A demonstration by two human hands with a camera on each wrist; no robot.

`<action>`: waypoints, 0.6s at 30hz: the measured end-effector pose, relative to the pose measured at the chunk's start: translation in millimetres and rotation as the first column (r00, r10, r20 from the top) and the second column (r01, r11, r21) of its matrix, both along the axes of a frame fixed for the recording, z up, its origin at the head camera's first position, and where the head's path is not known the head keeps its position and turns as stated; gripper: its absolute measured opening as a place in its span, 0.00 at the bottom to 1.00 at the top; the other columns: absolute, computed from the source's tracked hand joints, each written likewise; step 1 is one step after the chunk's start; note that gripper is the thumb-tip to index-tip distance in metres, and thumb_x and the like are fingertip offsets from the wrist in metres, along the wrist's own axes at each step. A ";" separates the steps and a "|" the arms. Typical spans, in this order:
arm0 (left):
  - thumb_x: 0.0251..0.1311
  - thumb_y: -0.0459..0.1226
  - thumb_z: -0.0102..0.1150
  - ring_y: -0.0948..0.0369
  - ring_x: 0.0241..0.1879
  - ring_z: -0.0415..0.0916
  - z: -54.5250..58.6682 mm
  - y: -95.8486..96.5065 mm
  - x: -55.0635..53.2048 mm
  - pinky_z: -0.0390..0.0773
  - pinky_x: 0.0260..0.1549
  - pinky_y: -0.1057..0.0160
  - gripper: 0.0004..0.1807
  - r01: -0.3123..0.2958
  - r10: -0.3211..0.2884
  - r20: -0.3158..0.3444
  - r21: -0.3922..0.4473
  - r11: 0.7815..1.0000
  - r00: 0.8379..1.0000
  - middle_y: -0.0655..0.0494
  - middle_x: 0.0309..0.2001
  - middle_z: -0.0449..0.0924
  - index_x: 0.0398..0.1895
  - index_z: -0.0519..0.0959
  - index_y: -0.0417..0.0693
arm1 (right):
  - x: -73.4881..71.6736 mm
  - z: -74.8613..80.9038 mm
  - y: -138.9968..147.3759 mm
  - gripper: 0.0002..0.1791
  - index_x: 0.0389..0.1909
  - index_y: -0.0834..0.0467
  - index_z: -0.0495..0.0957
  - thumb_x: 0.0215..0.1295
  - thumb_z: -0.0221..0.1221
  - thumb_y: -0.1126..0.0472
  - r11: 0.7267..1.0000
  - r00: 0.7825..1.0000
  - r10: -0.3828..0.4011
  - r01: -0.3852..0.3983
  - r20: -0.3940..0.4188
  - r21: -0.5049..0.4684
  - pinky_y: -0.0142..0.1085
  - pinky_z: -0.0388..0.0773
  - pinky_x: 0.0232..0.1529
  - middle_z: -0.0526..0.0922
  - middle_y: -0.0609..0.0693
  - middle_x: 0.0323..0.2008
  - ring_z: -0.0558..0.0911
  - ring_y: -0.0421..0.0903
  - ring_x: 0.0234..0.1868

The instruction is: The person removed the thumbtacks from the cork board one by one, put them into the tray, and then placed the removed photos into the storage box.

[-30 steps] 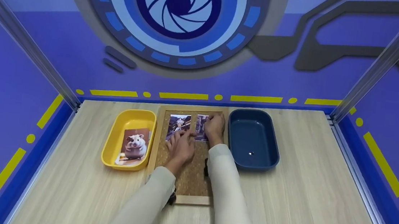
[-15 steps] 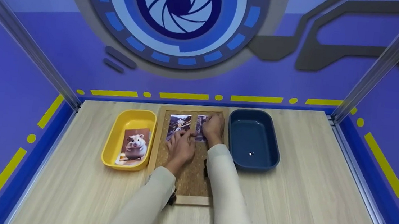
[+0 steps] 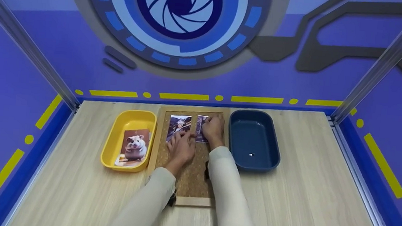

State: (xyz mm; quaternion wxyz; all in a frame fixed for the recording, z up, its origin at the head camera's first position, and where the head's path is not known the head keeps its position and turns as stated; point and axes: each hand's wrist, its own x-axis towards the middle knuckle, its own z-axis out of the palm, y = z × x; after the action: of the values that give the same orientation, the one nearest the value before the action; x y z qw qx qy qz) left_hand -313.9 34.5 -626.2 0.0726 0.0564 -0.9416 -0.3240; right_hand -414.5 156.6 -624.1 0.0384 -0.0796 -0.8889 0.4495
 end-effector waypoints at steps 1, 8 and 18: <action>0.72 0.41 0.51 0.52 0.60 0.63 -0.4 -0.2 0.3 0.58 0.61 0.46 0.12 0.001 -0.001 -0.006 0.004 1.000 1.000 0.55 0.55 0.69 0.51 0.81 0.63 | 0.6 -0.2 -0.1 0.02 0.32 0.60 0.74 0.63 0.53 0.68 1.000 1.000 0.001 -0.001 0.001 -0.009 0.38 0.71 0.39 0.71 0.54 0.40 0.73 0.50 0.40; 0.73 0.41 0.50 0.52 0.61 0.62 -4.1 -1.2 -1.7 0.57 0.62 0.46 0.13 -0.001 0.001 -0.008 0.012 1.000 1.000 0.54 0.56 0.69 0.52 0.82 0.63 | 3.0 -2.1 0.2 0.04 0.35 0.62 0.76 0.67 0.54 0.66 0.996 1.000 0.004 -0.003 0.004 -0.093 0.38 0.73 0.43 0.73 0.54 0.39 0.74 0.49 0.41; 0.72 0.42 0.50 0.52 0.60 0.63 -3.8 1.6 -1.6 0.57 0.61 0.46 0.13 -0.004 0.004 -0.009 0.015 1.000 1.000 0.54 0.56 0.69 0.52 0.82 0.63 | 11.6 -3.4 7.0 0.05 0.40 0.63 0.76 0.70 0.54 0.64 0.984 1.000 -0.018 0.015 -0.017 -0.180 0.37 0.71 0.43 0.75 0.54 0.39 0.74 0.49 0.41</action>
State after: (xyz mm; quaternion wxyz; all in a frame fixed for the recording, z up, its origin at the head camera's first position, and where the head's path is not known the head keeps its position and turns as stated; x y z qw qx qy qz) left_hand -315.5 36.2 -630.1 0.0769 0.0573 -0.9386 -0.3314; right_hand -402.9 163.6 -627.4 0.0431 -0.0859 -0.8436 0.5282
